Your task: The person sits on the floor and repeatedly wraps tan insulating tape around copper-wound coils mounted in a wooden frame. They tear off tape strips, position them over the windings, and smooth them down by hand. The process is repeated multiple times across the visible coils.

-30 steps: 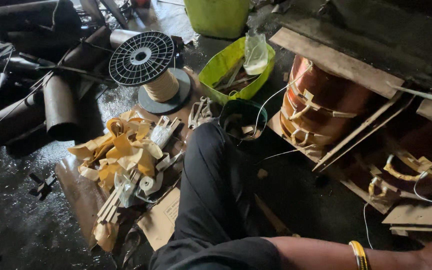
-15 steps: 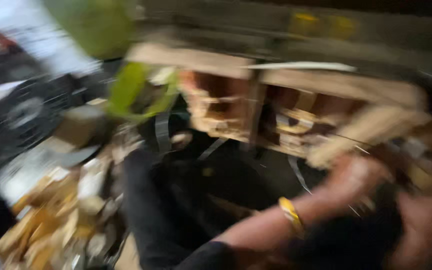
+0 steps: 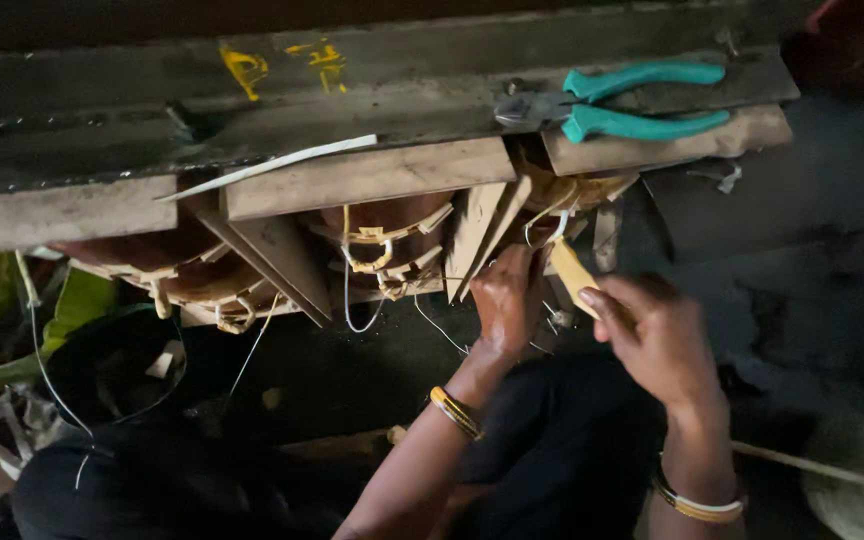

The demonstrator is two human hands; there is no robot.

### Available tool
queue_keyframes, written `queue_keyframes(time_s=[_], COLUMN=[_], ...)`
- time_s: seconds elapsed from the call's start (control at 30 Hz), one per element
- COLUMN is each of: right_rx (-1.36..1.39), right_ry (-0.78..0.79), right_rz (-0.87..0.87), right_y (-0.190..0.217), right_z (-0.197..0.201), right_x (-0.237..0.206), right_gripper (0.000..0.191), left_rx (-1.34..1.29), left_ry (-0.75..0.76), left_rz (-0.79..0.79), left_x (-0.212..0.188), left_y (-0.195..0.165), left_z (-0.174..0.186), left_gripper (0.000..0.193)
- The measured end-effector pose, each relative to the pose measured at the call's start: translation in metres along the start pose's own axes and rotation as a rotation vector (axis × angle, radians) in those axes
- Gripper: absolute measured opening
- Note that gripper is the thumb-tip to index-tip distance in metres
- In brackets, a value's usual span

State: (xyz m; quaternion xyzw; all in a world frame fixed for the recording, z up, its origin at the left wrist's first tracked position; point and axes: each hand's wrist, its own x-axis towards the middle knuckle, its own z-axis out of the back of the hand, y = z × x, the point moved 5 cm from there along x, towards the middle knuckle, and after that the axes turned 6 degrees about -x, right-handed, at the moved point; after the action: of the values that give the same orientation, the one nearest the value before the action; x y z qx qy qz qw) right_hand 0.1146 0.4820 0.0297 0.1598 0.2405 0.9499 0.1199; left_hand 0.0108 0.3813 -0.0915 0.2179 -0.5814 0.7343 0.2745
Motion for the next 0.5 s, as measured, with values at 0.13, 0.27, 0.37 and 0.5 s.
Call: queue_keyframes(time_s=[0.13,0.27,0.37,0.5], right_rx=[-0.047,0.208,0.3,0.63], right_ry=[0.045,0.107,0.031,-0.213], right_rz=[0.094,0.049,0.031,-0.058], right_y=[0.025,0.021,0.001,-0.032], right_z=[-0.008,-0.026,-0.025,-0.039], right_x=[0.012,0.019,0.014,0.024], right_gripper=[0.015,0.019,0.019,0.022], left_rx=[-0.222,-0.29,-0.293,-0.282], left_ry=[0.0,0.022,0.009,-0.107], left_rz=[0.08,0.138,0.243,0.392], left_x=[-0.01,-0.008,-0.002,0.003], left_y=[0.002,0.008,0.012,0.012], left_z=[0.001,0.005,0.004,-0.001], left_gripper=[0.021,0.035,0.036,0.015])
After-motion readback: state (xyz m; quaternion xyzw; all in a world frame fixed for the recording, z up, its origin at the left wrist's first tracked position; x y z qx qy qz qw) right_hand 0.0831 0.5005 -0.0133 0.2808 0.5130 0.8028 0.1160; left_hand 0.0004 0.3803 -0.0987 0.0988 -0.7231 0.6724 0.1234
